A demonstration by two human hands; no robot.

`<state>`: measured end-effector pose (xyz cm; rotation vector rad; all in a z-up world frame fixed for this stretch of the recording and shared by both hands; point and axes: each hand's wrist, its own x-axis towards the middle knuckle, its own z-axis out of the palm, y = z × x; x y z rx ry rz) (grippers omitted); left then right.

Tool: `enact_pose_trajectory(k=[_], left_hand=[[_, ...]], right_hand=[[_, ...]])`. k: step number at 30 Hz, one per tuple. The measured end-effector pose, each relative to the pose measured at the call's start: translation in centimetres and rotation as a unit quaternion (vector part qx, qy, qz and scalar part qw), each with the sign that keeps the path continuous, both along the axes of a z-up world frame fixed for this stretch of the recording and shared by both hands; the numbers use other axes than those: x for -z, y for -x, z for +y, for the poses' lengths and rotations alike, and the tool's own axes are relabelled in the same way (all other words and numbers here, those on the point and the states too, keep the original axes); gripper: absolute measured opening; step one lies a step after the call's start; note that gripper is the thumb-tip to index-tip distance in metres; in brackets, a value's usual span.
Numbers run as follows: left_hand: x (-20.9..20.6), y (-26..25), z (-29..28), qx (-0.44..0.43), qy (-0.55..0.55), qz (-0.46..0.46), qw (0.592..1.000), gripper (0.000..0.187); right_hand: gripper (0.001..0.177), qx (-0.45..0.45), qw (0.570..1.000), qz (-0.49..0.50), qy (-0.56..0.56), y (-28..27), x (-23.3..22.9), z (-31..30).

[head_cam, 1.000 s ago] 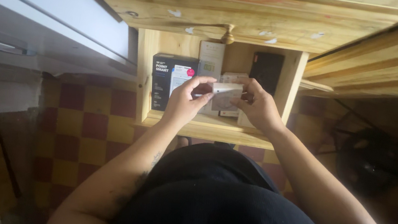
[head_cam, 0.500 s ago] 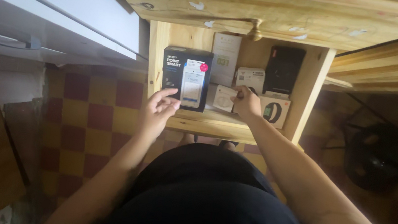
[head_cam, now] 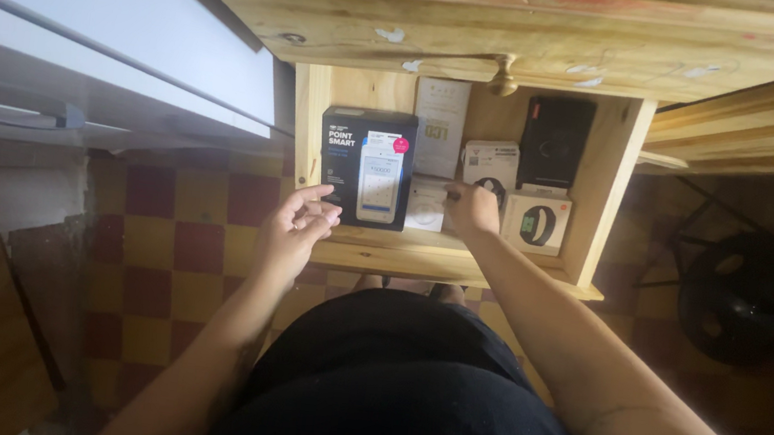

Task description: The person opens a wooden drawer and organizes various small electronic accessories and boxes. They pick up items from the cluttered surface, inspect them, and place them into the drawer, including a smartwatch box, a power bank box, and several phone cases.

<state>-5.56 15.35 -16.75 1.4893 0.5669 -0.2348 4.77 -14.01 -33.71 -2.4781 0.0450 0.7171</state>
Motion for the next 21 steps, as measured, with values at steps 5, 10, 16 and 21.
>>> enact_pose_trajectory(k=[5, 10, 16, 21], left_hand=[[0.1, -0.5, -0.8, 0.0, 0.025, 0.024, 0.999, 0.043], [0.1, -1.0, -2.4, 0.015, 0.031, -0.012, 0.999, 0.043], [-3.5, -2.3, -4.1, 0.041, -0.003, -0.016, 0.999, 0.043], [-7.6, -2.5, -5.3, 0.042, 0.019, 0.007, 0.999, 0.042]], right_hand=[[0.042, -0.036, 0.997, -0.028, -0.061, 0.5, 0.5, -1.5], [0.05, 0.058, 0.978, 0.074, -0.184, -0.1, -5.3, -1.7], [0.04, 0.074, 0.975, -0.001, -0.21, -3.5, -25.4, -0.9], [0.03, 0.049, 0.944, -0.179, -0.274, -4.8, -40.3, -0.9]])
